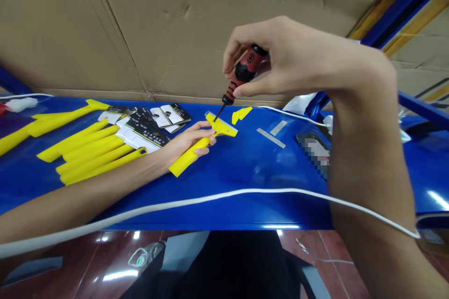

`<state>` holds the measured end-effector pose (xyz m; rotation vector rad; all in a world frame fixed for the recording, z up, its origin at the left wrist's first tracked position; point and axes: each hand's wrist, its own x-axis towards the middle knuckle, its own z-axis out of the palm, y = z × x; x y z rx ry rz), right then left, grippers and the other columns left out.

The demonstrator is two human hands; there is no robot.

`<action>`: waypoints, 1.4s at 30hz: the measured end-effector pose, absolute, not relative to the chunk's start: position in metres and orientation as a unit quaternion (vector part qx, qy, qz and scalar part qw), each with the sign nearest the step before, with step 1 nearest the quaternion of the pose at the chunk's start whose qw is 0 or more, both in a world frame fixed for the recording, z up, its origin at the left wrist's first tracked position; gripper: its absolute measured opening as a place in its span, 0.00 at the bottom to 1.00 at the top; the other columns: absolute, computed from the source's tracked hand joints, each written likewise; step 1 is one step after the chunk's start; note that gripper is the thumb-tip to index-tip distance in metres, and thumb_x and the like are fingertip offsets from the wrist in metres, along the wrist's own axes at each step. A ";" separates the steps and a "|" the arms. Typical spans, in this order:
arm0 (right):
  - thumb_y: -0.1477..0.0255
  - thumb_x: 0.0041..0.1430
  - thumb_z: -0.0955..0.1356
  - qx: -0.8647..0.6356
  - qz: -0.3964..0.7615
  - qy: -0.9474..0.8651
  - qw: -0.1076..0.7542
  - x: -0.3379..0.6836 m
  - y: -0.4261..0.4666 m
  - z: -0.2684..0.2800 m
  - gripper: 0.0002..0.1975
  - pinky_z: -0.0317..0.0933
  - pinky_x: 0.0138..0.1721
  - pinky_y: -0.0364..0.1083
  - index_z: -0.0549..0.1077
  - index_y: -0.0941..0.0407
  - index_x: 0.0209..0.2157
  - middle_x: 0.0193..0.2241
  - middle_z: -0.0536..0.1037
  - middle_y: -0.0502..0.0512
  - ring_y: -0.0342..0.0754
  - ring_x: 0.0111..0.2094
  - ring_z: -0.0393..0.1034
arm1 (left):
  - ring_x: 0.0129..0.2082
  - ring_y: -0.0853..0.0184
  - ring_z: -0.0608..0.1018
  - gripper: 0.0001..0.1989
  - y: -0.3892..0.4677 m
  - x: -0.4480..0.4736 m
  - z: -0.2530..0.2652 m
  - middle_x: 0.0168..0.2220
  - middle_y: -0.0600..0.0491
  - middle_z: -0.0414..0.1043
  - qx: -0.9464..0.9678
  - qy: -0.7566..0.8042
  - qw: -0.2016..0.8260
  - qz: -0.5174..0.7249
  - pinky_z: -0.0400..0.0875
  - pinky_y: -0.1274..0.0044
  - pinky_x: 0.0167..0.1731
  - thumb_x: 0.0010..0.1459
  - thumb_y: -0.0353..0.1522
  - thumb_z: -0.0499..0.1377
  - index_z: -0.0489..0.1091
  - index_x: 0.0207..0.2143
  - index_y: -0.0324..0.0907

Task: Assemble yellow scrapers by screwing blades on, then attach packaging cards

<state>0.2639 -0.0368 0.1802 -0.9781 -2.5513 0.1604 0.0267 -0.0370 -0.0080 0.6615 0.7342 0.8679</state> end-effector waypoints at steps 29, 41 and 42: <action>0.54 0.58 0.80 -0.394 -0.008 -0.901 0.183 0.262 -0.040 0.179 0.14 0.62 0.31 0.52 0.81 0.46 0.35 0.32 0.83 0.49 0.54 0.34 0.76 | 0.28 0.71 0.80 0.17 -0.036 0.022 -0.019 0.43 0.47 0.78 0.355 0.321 0.778 0.408 0.58 0.87 0.14 0.63 0.23 0.71 0.68 0.48 0.43; 0.53 0.62 0.78 -0.495 0.066 -0.863 0.077 0.309 -0.039 0.193 0.17 0.64 0.29 0.53 0.89 0.50 0.45 0.35 0.86 0.56 0.54 0.31 0.77 | 0.38 0.66 0.85 0.22 -0.046 0.017 0.005 0.46 0.52 0.76 0.403 0.278 0.726 0.482 0.72 0.83 0.20 0.62 0.30 0.76 0.69 0.51 0.45; 0.53 0.62 0.78 -0.482 0.068 -0.867 0.108 0.313 -0.039 0.195 0.18 0.63 0.30 0.53 0.88 0.52 0.44 0.35 0.85 0.58 0.53 0.31 0.76 | 0.39 0.65 0.86 0.21 -0.046 0.017 0.006 0.46 0.52 0.76 0.405 0.277 0.722 0.487 0.74 0.82 0.21 0.63 0.31 0.75 0.69 0.51 0.45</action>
